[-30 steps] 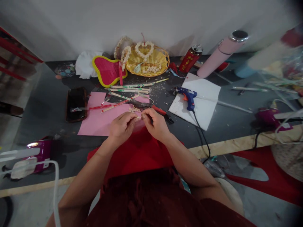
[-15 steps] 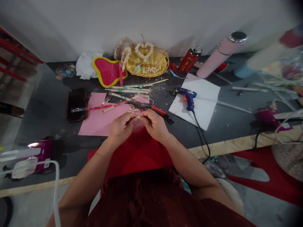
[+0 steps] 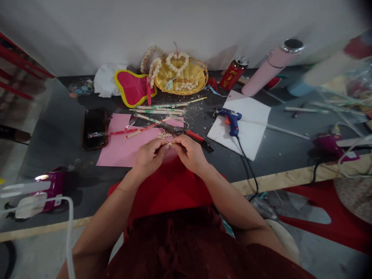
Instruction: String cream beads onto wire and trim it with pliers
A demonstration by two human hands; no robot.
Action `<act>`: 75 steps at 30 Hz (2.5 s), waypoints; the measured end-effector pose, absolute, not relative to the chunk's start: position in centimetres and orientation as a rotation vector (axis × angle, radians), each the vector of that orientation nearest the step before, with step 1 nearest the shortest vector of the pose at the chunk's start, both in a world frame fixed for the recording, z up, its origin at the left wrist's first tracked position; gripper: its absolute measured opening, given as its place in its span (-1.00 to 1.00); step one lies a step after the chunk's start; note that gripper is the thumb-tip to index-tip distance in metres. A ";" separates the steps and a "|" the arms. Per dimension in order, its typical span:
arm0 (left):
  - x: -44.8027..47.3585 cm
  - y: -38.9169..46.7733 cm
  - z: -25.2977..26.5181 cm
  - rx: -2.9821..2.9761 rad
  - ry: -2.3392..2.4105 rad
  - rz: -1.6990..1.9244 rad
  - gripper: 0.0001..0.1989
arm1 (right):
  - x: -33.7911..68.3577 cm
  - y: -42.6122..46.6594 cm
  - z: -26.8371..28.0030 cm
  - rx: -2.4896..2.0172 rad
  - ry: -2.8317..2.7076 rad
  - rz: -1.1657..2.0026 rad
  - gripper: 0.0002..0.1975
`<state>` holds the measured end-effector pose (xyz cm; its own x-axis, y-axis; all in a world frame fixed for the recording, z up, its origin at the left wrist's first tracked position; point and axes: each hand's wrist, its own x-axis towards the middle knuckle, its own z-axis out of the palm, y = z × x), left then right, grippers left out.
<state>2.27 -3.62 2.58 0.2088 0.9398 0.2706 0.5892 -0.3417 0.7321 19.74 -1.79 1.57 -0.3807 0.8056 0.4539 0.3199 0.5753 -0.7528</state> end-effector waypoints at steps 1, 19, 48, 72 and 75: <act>2.2 -3.6 2.6 2.011 1.424 0.971 -0.83 | 19.8 -1.8 1.6 -0.898 -1.949 0.718 -0.88; 2.3 -3.7 1.8 2.339 1.571 0.975 -0.78 | 19.8 -1.9 2.1 -1.149 -1.746 0.996 -0.82; 2.3 -4.0 2.5 2.113 1.618 1.092 -0.80 | 19.4 -1.9 2.2 -0.986 -1.566 1.369 -0.75; 2.8 -4.4 3.0 2.040 1.553 1.155 -0.86 | 18.8 -2.9 1.7 -1.032 -1.724 0.861 -0.84; 2.8 -4.3 3.0 2.050 1.545 1.162 -0.86 | 18.8 -2.9 1.8 -1.029 -1.721 0.855 -0.84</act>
